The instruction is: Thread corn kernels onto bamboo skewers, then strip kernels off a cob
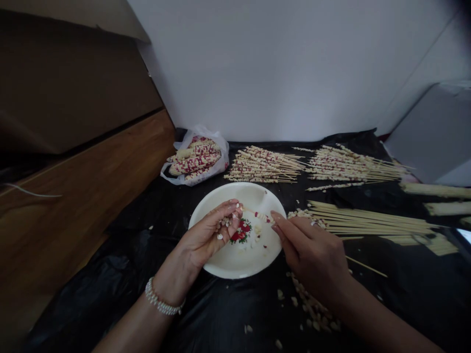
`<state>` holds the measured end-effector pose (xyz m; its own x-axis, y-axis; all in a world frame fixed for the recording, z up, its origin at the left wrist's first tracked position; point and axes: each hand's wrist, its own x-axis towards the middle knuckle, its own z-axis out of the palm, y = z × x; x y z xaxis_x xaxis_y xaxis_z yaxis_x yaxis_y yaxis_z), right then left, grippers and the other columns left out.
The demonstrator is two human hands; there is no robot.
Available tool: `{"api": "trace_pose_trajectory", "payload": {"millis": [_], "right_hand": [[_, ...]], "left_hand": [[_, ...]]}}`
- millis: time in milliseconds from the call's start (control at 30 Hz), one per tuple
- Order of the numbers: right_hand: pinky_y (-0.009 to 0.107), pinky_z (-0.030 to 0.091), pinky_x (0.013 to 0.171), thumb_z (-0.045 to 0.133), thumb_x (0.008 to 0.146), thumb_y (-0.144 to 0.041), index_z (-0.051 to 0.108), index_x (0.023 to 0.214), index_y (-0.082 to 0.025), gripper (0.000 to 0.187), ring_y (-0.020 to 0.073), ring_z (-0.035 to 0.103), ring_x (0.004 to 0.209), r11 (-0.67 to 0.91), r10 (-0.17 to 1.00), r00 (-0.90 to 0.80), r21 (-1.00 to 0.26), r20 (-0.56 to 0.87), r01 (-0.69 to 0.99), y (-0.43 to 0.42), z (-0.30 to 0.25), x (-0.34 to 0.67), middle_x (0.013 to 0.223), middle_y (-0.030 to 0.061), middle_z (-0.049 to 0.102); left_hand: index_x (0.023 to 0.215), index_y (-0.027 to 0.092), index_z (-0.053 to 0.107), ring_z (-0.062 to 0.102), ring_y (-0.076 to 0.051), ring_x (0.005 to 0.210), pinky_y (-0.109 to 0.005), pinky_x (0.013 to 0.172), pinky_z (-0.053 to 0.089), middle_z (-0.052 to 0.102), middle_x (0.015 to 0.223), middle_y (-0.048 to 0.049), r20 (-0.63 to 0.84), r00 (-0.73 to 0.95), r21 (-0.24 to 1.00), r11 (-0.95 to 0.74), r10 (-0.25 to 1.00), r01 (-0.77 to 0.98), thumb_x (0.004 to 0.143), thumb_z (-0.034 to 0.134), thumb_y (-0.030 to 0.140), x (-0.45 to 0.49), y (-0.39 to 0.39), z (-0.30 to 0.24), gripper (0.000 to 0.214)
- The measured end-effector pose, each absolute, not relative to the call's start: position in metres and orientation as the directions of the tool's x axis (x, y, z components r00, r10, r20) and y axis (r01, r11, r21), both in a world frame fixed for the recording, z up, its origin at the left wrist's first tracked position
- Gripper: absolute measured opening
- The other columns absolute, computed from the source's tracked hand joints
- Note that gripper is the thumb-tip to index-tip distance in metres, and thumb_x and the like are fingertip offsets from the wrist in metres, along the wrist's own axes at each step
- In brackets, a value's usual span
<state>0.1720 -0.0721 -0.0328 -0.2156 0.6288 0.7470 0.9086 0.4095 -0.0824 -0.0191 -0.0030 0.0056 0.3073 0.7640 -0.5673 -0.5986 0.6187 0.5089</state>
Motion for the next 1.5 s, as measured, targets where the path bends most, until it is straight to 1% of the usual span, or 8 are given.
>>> {"api": "trace_pose_trajectory", "payload": {"millis": [133,267,433,700,833,1067,1200,1500], "right_hand": [[0.027,0.047,0.059,0.056,0.089,-0.012,0.068,0.112,-0.012,0.025,0.016,0.065,0.071,0.409,0.628,-0.212,-0.085,0.749,0.909,-0.072,-0.033,0.172,0.081,0.0062,0.07],[0.027,0.048,0.058,0.055,0.089,-0.01,0.067,0.113,-0.011,0.027,0.0159,0.065,0.07,0.415,0.625,-0.22,-0.08,0.749,0.906,-0.072,-0.033,0.172,0.079,0.0063,0.07],[0.028,0.048,0.056,0.055,0.089,-0.01,0.068,0.112,-0.011,0.027,0.0161,0.065,0.068,0.421,0.62,-0.222,-0.08,0.753,0.903,-0.072,-0.032,0.172,0.078,0.0061,0.07],[0.029,0.046,0.056,0.058,0.085,-0.007,0.066,0.114,-0.013,0.031,0.0178,0.065,0.07,0.45,0.615,-0.252,-0.07,0.747,0.89,-0.072,-0.032,0.175,0.079,0.0057,0.069],[0.029,0.045,0.058,0.058,0.085,-0.006,0.066,0.113,-0.011,0.03,0.0182,0.065,0.072,0.458,0.606,-0.27,-0.051,0.749,0.887,-0.072,-0.031,0.176,0.078,0.0057,0.069],[0.028,0.042,0.054,0.058,0.086,-0.008,0.065,0.116,-0.011,0.031,0.016,0.063,0.065,0.457,0.62,-0.262,-0.069,0.739,0.887,-0.073,-0.036,0.174,0.077,0.0041,0.068],[0.029,0.041,0.054,0.057,0.086,-0.007,0.064,0.117,-0.011,0.032,0.0161,0.061,0.063,0.453,0.613,-0.268,-0.053,0.744,0.89,-0.073,-0.037,0.173,0.078,0.0044,0.068],[0.028,0.041,0.056,0.059,0.086,-0.006,0.064,0.118,-0.01,0.032,0.0159,0.064,0.068,0.44,0.614,-0.266,-0.042,0.743,0.897,-0.075,-0.038,0.171,0.08,0.0044,0.069]], "left_hand": [[0.089,0.005,0.067,0.067,-0.012,0.065,-0.018,0.059,0.059,0.068,0.08,-0.0099,-0.592,0.292,0.455,0.611,0.751,-0.647,0.082,0.055,-0.005,-0.02,-0.001,0.006,0.017],[0.09,0.006,0.067,0.067,-0.012,0.063,-0.019,0.058,0.059,0.068,0.077,-0.0089,-0.59,0.303,0.455,0.618,0.749,-0.642,0.081,0.056,-0.005,-0.021,-0.001,0.004,0.018],[0.089,0.008,0.067,0.066,-0.011,0.059,-0.018,0.056,0.058,0.066,0.072,-0.0063,-0.57,0.34,0.491,0.642,0.748,-0.589,0.079,0.059,-0.004,-0.021,-0.002,0.004,0.018],[0.084,0.009,0.066,0.065,-0.01,0.06,-0.019,0.059,0.058,0.066,0.072,-0.0057,-0.539,0.373,0.522,0.647,0.755,-0.556,0.075,0.065,-0.003,-0.026,0.001,-0.005,0.015],[0.083,0.008,0.066,0.064,-0.01,0.057,-0.018,0.058,0.058,0.065,0.07,-0.005,-0.53,0.356,0.567,0.634,0.769,-0.526,0.075,0.064,-0.002,-0.027,0.001,-0.004,0.013],[0.082,0.01,0.066,0.064,-0.009,0.058,-0.017,0.059,0.058,0.066,0.071,-0.0045,-0.55,0.366,0.569,0.657,0.751,-0.494,0.074,0.067,0.0,-0.027,0.001,-0.006,0.013],[0.081,0.01,0.067,0.064,-0.009,0.057,-0.017,0.057,0.057,0.067,0.071,-0.0049,-0.554,0.366,0.578,0.661,0.748,-0.479,0.074,0.068,0.001,-0.026,0.0,-0.005,0.011],[0.084,0.01,0.07,0.065,-0.01,0.058,-0.016,0.054,0.056,0.068,0.071,-0.0037,-0.515,0.326,0.676,0.609,0.793,-0.414,0.073,0.069,0.001,-0.026,-0.006,-0.006,0.014]]}}
